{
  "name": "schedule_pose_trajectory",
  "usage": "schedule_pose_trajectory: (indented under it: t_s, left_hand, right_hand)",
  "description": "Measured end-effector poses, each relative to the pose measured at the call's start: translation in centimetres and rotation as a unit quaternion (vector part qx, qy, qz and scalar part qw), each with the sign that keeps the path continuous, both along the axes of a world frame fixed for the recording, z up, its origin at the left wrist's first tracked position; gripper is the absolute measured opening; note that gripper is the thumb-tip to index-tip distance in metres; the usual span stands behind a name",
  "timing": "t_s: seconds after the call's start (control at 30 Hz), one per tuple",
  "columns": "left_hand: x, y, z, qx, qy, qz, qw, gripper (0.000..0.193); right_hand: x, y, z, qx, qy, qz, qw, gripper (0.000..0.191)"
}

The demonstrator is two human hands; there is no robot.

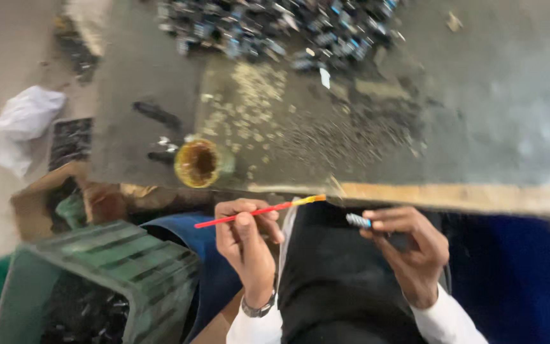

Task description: The person sits at a workbench holding a small metal padlock component in one hand and a red-handled brush in the other. They dip the brush into a jar of yellowish paste, brush the paste onto the component, place the finished part on the table, and pick up the next component, repeating this cycle throughout the episode.

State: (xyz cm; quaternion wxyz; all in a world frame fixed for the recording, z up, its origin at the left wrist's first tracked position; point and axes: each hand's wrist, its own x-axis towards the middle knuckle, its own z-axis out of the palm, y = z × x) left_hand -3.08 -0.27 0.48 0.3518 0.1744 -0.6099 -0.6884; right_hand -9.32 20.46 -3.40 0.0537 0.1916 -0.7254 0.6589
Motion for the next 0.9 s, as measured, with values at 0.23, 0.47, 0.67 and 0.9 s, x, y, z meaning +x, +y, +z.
schedule_pose_trajectory:
  t_s: [0.23, 0.47, 0.67, 0.9]
  left_hand:
    - [-0.4, 2.3, -1.7, 0.027, -0.001, -0.11, 0.994, 0.026]
    - [0.3, 2.6, -2.2, 0.036, -0.031, -0.132, 0.99, 0.023]
    - [0.2, 3.1, -2.6, 0.008, -0.055, -0.097, 0.994, 0.022]
    - [0.2, 2.9, -2.7, -0.013, -0.072, -0.133, 0.988, 0.02]
  right_hand:
    - [-0.1, 1.3, 0.8, 0.018, 0.004, -0.043, 0.999, 0.029]
    - [0.1, 1.2, 0.5, 0.0, -0.017, -0.023, 1.0, 0.027]
    - [0.2, 1.4, 0.0, 0.038, 0.023, -0.026, 0.999, 0.026]
    - [0.2, 1.4, 0.2, 0.054, 0.033, -0.037, 0.997, 0.027]
